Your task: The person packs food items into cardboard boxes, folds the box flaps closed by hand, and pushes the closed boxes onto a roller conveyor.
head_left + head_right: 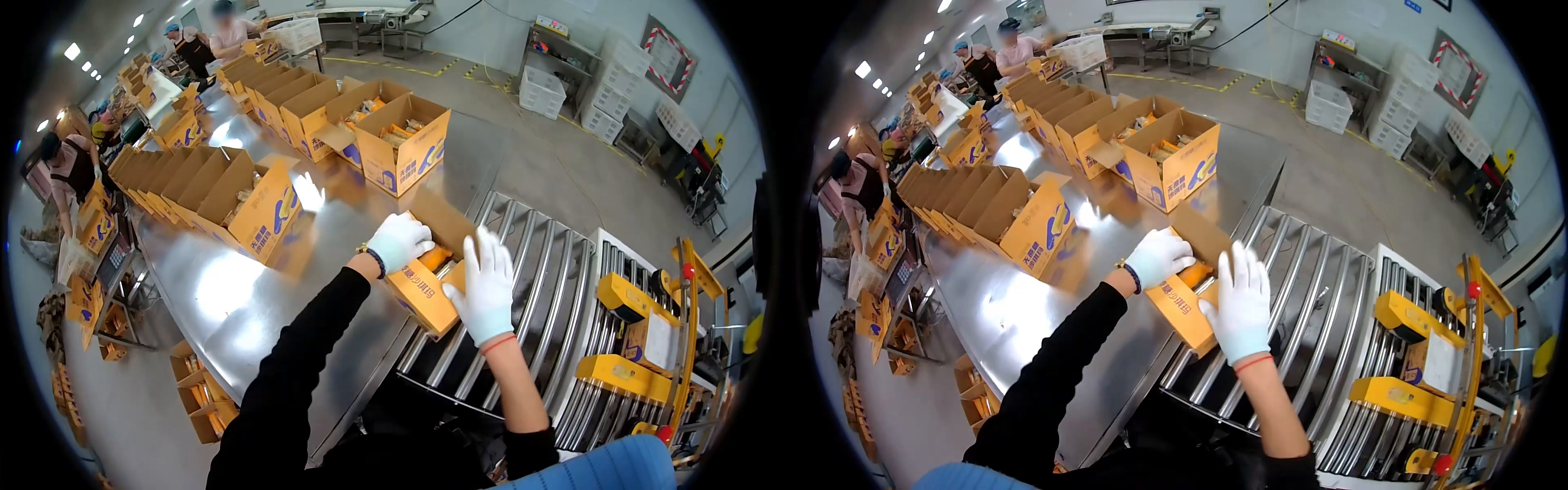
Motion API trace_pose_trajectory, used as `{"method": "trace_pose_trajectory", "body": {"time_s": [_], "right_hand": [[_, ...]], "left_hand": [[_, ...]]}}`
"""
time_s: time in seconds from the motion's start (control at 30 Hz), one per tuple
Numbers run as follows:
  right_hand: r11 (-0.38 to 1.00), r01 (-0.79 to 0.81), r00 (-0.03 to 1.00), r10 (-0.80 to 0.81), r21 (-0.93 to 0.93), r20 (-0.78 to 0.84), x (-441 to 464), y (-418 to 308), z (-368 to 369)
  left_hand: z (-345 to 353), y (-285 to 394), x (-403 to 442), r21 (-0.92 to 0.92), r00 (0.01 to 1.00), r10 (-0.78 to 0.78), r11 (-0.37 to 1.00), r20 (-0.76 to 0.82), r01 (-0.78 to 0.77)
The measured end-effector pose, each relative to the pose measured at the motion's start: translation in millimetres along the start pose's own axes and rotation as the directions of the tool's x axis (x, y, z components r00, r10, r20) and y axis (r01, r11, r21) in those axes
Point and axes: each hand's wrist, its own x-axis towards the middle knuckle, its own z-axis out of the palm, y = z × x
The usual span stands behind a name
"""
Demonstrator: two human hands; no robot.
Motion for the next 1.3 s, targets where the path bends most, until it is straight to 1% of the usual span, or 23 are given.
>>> {"method": "trace_pose_trajectory", "body": {"time_s": [0.07, 0.13, 0.17, 0.2, 0.27, 0.4, 0.47, 0.5, 0.53, 0.57, 0.6, 0.67, 0.7, 0.73, 0.77, 0.8, 0.87, 0.93, 1.0, 1.13, 1.2, 1.23, 1.3], "right_hand": [[0.986, -0.167, 0.982, 0.164, 0.021, 0.09, 1.7, -17.4, -2.8], [0.987, -0.113, 0.965, 0.08, 0.117, 0.25, -28.7, -53.9, -8.4], [0.993, -0.075, 0.969, 0.051, 0.094, 0.24, -51.5, -52.4, 6.9], [0.99, -0.096, 0.966, 0.068, 0.099, 0.248, -57.2, -43.0, 6.2], [0.995, -0.066, 0.947, 0.037, 0.079, 0.32, -69.3, -4.5, -4.3], [0.962, -0.221, 0.927, 0.259, -0.161, 0.27, -83.2, 71.4, -36.1], [0.882, -0.304, 0.887, 0.4, -0.36, 0.23, -83.4, 104.8, -43.8], [0.881, -0.327, 0.888, 0.41, -0.343, 0.208, -85.2, 120.7, -46.5], [0.88, -0.348, 0.89, 0.419, -0.323, 0.182, -87.5, 141.6, -45.7], [0.807, -0.204, 0.953, 0.294, -0.554, 0.078, -106.6, 179.6, -24.3], [0.825, -0.346, 0.882, 0.448, -0.448, 0.144, -94.1, 168.9, -50.5], [0.876, -0.332, 0.92, 0.383, -0.349, 0.087, -112.3, 194.8, -56.2], [0.873, -0.343, 0.916, 0.393, -0.347, 0.083, -120.5, 200.4, -57.4], [0.861, -0.364, 0.913, 0.405, -0.355, 0.044, -127.7, 203.7, -58.5], [0.851, -0.38, 0.912, 0.409, -0.363, 0.004, -131.0, 208.8, -60.4], [0.851, -0.38, 0.913, 0.409, -0.363, 0.001, -132.8, 216.7, -60.4], [0.766, -0.338, 0.896, 0.439, -0.547, 0.061, -135.6, 225.2, -60.5], [0.87, -0.333, 0.893, 0.415, -0.364, 0.175, -129.9, 223.3, -55.2], [0.919, -0.355, 0.935, 0.352, 0.169, 0.049, -121.0, 197.6, -26.9], [0.927, -0.311, 0.936, 0.336, 0.21, -0.1, -82.9, 112.9, -4.3], [0.979, -0.202, 0.964, 0.205, -0.035, 0.168, -58.9, 75.7, -28.6], [0.997, -0.075, 0.935, 0.072, -0.004, 0.346, -56.9, 66.1, -33.2], [0.942, 0.074, 0.957, -0.159, 0.327, 0.242, -93.6, 67.3, -19.6]], "left_hand": [[-7.3, 2.1, 5.4, -0.25, 0.919, -0.39, 0.896, -0.047, 0.367], [16.9, -26.4, -24.4, -0.549, 0.759, -0.626, 0.705, -0.182, 0.45], [34.7, -63.7, -37.1, -0.723, 0.863, -0.486, 0.545, 0.141, 0.425], [30.6, -58.3, -33.4, -0.717, 0.862, -0.48, 0.543, 0.161, 0.436], [21.8, -41.3, -31.8, -0.864, 0.863, -0.19, 0.107, 0.467, 0.491], [69.3, 63.7, 29.4, -0.96, 0.882, -0.381, -0.097, 0.278, 0.261], [107.6, 137.3, 64.6, -0.958, 0.916, -0.332, 0.093, 0.226, 0.27], [170.1, 166.6, 75.2, -0.871, 0.947, -0.313, 0.445, 0.064, 0.207], [149.7, 197.5, 81.9, -0.938, 0.985, -0.12, 0.309, 0.127, 0.158], [142.5, 216.0, 83.7, -0.919, 0.939, 0.064, 0.236, 0.339, 0.316], [141.0, 213.8, 91.5, -0.787, 0.706, 0.401, 0.063, 0.583, 0.614], [121.4, 172.2, 100.3, -0.664, 0.812, 0.135, 0.658, 0.568, 0.356], [102.4, 134.0, 112.5, -0.473, 0.976, -0.033, 0.871, 0.217, 0.135], [83.7, 95.9, 124.6, -0.13, 0.965, -0.196, 0.976, -0.173, 0.175], [67.4, 31.9, 143.7, -0.073, 0.837, -0.185, 0.982, -0.515, 0.172], [50.3, -21.7, 146.5, 0.137, 0.765, -0.202, 0.925, -0.611, 0.354], [27.5, -102.3, 129.2, 0.365, 0.767, -0.403, 0.705, -0.499, 0.608], [34.5, -142.2, 121.7, 0.266, 0.763, -0.603, 0.715, -0.231, 0.646], [25.6, -85.1, 96.2, 0.29, 0.855, -0.496, 0.805, -0.154, 0.518], [-31.5, 5.3, -10.6, -0.001, 0.975, -0.215, 0.976, 0.051, 0.216], [-58.4, 28.0, -39.3, -0.193, 0.984, -0.119, 0.97, 0.136, 0.144], [-71.6, 39.8, -46.4, -0.496, 0.993, -0.043, 0.864, 0.108, 0.091], [-69.9, 47.4, -46.0, -0.795, 0.993, 0.001, 0.6, 0.12, 0.095]]}}
